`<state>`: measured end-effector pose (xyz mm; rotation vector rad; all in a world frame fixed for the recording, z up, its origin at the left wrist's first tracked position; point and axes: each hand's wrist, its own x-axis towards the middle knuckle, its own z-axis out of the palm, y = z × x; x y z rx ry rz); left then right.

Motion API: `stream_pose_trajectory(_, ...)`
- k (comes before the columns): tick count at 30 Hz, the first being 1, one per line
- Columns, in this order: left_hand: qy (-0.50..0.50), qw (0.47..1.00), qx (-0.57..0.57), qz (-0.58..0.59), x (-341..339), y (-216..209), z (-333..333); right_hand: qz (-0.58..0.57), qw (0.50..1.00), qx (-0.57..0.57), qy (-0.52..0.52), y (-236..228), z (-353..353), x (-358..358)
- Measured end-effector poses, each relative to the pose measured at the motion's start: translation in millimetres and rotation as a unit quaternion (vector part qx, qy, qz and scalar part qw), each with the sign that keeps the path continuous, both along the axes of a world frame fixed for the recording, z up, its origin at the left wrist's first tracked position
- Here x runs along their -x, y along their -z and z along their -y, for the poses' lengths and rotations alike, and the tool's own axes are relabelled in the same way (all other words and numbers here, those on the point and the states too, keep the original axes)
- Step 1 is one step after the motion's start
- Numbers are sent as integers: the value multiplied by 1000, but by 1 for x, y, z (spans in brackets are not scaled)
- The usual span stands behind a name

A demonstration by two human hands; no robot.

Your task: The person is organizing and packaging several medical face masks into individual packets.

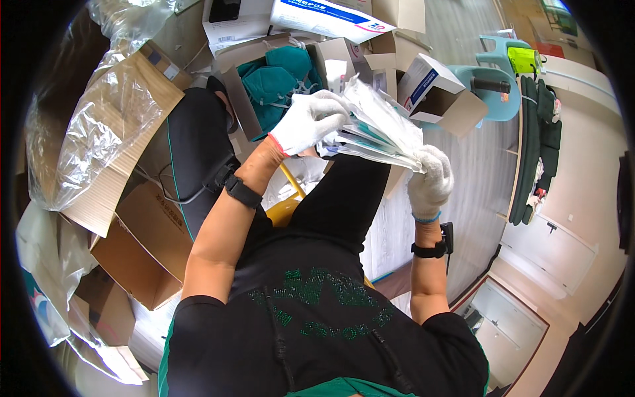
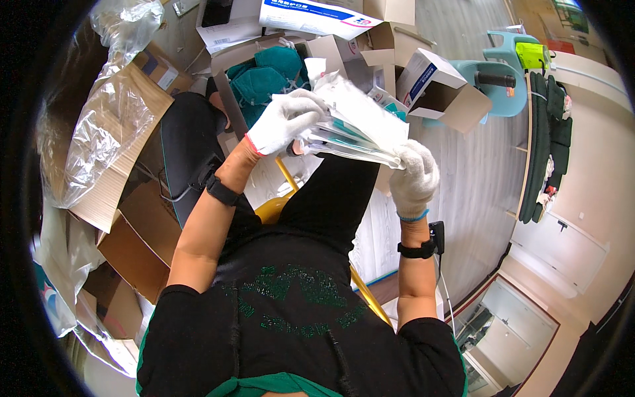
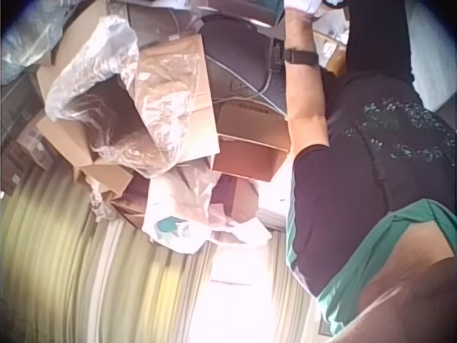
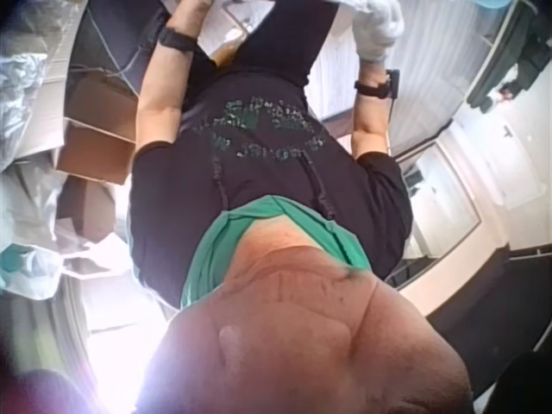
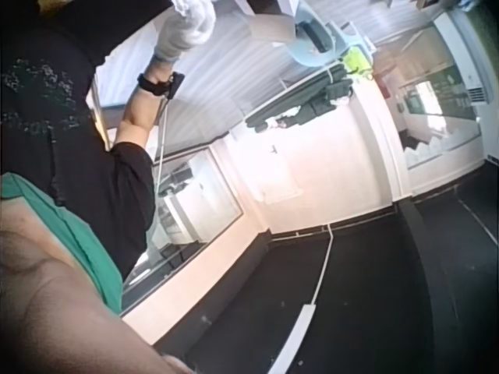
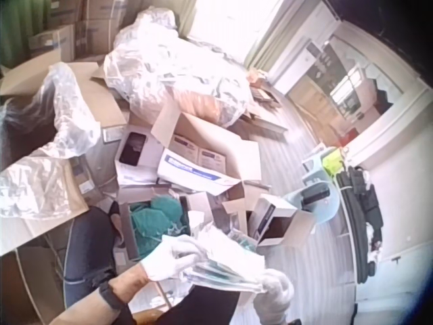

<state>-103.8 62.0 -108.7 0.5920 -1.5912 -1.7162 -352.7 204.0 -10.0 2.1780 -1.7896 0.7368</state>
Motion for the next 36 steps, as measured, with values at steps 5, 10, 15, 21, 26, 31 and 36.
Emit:
stream_pose_trajectory(5,23,974,-227,3,-3,7,-5,2,1000,1,-13,-1,6,-9)
stream_pose_trajectory(10,-90,991,-83,49,0,2,-6,-7,1000,-8,-16,-1,7,-12)
stream_pose_trajectory(15,-135,974,-177,47,2,10,-10,8,1000,-10,-13,3,9,-13)
stream_pose_trajectory(21,-105,970,-217,29,2,5,-14,20,1000,-5,0,7,8,-9)
stream_pose_trajectory(26,-132,980,-147,6,3,2,-16,25,1000,0,-3,7,10,-10)
stream_pose_trajectory(31,-120,979,-165,0,1,-6,-16,37,999,-3,4,9,9,-9)
stream_pose_trajectory(36,-78,982,-172,-17,-2,8,-12,33,999,2,-10,9,12,-7)
